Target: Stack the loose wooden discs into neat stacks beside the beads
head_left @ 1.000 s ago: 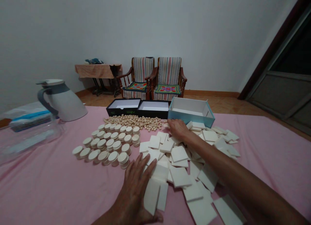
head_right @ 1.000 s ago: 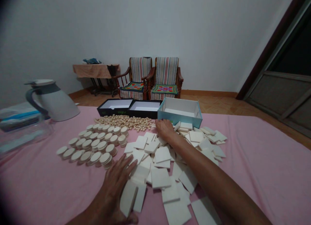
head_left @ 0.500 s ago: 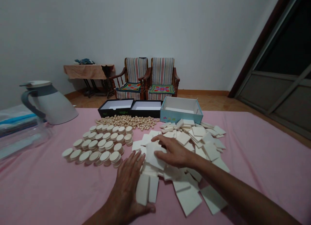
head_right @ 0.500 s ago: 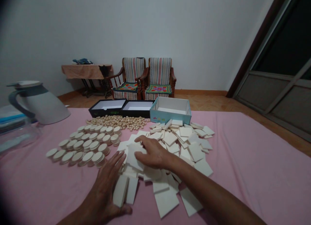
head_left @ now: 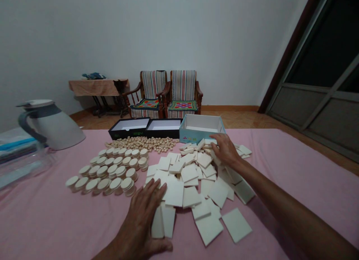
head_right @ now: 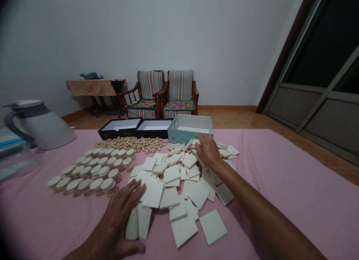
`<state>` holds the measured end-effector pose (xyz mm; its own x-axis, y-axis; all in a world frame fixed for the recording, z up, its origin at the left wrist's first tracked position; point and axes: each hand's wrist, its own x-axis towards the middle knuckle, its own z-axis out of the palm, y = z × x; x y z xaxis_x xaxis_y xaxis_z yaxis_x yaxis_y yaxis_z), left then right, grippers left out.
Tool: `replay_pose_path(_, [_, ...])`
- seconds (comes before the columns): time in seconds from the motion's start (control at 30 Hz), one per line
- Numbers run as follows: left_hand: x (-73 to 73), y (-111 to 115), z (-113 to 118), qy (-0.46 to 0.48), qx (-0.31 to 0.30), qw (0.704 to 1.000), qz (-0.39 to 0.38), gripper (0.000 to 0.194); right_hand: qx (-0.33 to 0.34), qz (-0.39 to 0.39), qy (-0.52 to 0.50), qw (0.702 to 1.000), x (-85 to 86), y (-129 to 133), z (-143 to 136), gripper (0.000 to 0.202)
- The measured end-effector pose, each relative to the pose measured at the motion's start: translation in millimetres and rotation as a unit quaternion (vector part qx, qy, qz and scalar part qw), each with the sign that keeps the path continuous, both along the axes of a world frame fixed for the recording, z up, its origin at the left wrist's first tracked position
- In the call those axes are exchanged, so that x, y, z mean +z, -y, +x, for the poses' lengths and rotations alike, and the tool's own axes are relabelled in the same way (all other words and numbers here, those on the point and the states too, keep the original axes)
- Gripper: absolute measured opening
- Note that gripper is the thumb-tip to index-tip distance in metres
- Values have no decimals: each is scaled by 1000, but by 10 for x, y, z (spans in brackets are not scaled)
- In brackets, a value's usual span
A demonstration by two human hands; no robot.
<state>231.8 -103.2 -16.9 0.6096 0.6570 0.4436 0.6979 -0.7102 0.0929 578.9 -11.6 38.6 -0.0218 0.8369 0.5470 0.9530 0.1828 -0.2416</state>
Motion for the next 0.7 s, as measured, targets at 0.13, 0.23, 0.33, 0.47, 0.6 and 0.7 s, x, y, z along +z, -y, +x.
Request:
replay_pose_path(0.13, [24, 15, 23, -4, 3, 1000, 4, 115, -93, -48, 96, 990, 26, -240, 193, 44])
replay_pose_path(0.23, [32, 11, 19, -9, 3, 1000, 4, 115, -106, -87, 117, 984, 7, -418, 269, 37])
replay_pose_path(0.33, [30, 9, 10, -11, 3, 1000, 7, 116, -105, -105, 123, 981, -33, -536, 346, 33])
replay_pose_path(0.47, [45, 21, 10, -6, 1, 1000, 2, 118, -118, -107, 120, 980, -29, -576, 452, 33])
replay_pose_path(0.6, [175, -4, 54, 0, -10, 1000, -2, 106, -126, -83, 106, 983, 59, -488, 448, 32])
replay_pose_path(0.7, [376, -140, 183, 7, -20, 1000, -9, 76, -103, -84, 103, 986, 113, -403, 340, 35])
